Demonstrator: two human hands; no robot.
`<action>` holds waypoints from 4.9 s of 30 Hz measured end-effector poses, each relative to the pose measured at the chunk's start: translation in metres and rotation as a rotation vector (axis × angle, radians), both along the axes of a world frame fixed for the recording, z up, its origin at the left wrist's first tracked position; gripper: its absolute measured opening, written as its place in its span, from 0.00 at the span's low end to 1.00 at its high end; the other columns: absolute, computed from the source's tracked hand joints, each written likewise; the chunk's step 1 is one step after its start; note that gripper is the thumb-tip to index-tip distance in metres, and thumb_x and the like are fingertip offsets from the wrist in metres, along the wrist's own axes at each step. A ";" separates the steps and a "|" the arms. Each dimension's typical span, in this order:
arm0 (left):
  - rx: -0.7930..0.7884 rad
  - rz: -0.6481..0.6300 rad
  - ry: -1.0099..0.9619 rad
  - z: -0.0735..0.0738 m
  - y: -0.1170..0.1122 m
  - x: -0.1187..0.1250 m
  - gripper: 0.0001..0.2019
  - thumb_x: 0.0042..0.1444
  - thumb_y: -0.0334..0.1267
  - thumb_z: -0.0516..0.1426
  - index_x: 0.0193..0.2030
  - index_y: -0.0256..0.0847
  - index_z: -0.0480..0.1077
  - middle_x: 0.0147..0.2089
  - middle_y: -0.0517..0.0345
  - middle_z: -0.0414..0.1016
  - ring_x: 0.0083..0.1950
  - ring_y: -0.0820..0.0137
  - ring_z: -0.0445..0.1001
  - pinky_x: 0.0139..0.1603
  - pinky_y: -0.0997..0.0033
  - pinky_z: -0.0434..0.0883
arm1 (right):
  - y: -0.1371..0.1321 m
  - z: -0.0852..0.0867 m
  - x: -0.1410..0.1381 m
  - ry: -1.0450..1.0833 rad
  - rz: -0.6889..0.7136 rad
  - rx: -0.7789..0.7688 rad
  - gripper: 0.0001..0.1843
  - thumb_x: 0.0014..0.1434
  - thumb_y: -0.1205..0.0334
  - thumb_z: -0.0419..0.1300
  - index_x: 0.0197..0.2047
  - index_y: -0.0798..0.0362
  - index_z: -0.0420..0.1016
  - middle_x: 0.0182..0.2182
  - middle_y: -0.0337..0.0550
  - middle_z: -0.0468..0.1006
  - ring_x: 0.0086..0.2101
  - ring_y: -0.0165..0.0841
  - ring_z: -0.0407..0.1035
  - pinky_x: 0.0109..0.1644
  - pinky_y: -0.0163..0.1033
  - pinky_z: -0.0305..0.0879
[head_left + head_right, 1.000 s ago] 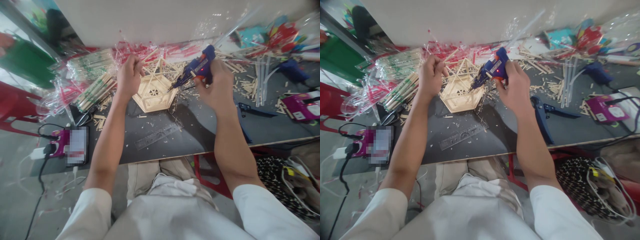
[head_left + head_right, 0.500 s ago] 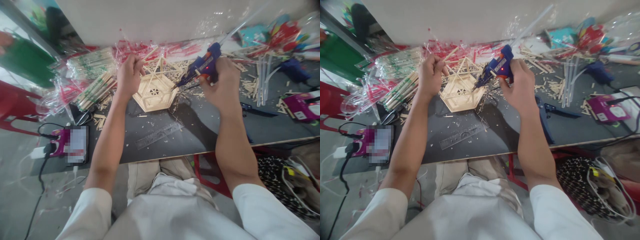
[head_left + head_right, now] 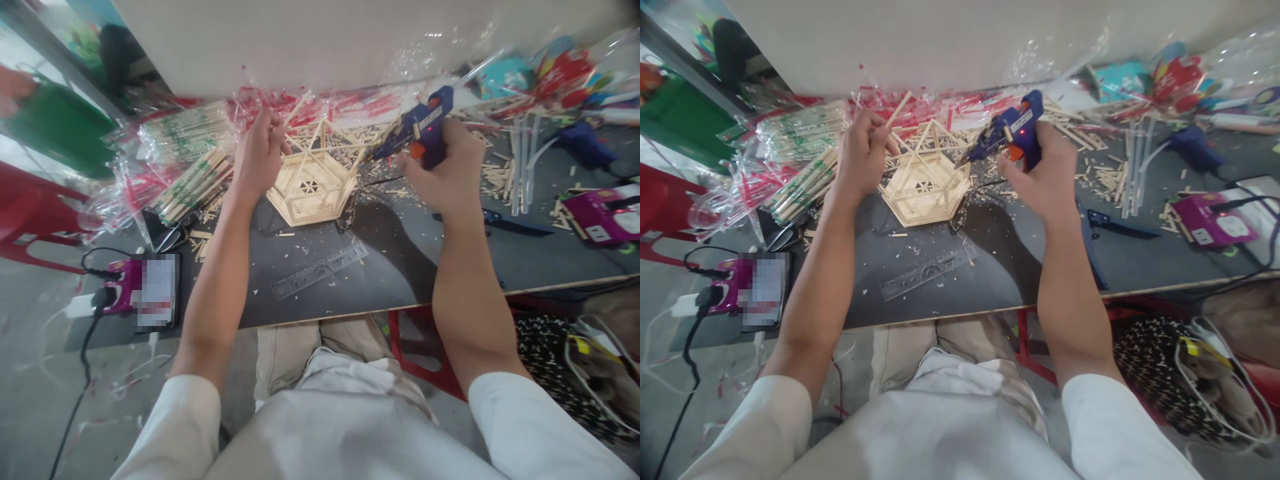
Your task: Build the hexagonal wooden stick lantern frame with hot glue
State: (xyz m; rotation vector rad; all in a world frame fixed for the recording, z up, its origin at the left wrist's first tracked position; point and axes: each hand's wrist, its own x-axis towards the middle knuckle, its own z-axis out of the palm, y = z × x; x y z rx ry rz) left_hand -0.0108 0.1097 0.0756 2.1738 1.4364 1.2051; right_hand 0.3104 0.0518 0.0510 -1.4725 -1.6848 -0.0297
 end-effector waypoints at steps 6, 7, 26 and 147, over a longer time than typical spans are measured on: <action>0.019 -0.012 0.162 0.045 -0.024 -0.011 0.05 0.63 0.38 0.61 0.37 0.45 0.79 0.37 0.59 0.83 0.39 0.66 0.75 0.48 0.57 0.71 | 0.018 -0.014 0.023 -0.008 -0.383 -0.353 0.20 0.52 0.62 0.73 0.26 0.45 0.63 0.22 0.36 0.64 0.29 0.34 0.62 0.42 0.47 0.61; 0.028 -0.028 0.215 0.055 -0.031 -0.013 0.06 0.62 0.40 0.63 0.36 0.44 0.80 0.38 0.59 0.83 0.39 0.66 0.74 0.51 0.55 0.71 | 0.021 -0.019 0.028 -0.031 -0.405 -0.437 0.22 0.51 0.59 0.74 0.25 0.45 0.61 0.22 0.37 0.63 0.30 0.36 0.64 0.43 0.48 0.62; -0.258 -0.368 0.521 0.093 -0.082 0.016 0.09 0.61 0.41 0.61 0.37 0.42 0.83 0.33 0.58 0.82 0.41 0.65 0.78 0.52 0.65 0.71 | -0.036 -0.012 -0.075 -0.132 0.377 0.249 0.15 0.74 0.45 0.53 0.52 0.39 0.78 0.44 0.47 0.79 0.48 0.44 0.73 0.59 0.55 0.69; 0.277 -0.181 0.127 -0.024 -0.104 -0.014 0.09 0.70 0.35 0.52 0.51 0.45 0.71 0.50 0.51 0.77 0.53 0.63 0.74 0.45 0.64 0.78 | -0.010 -0.033 -0.072 0.086 0.524 0.157 0.13 0.67 0.44 0.64 0.45 0.42 0.81 0.43 0.47 0.77 0.48 0.43 0.74 0.51 0.55 0.77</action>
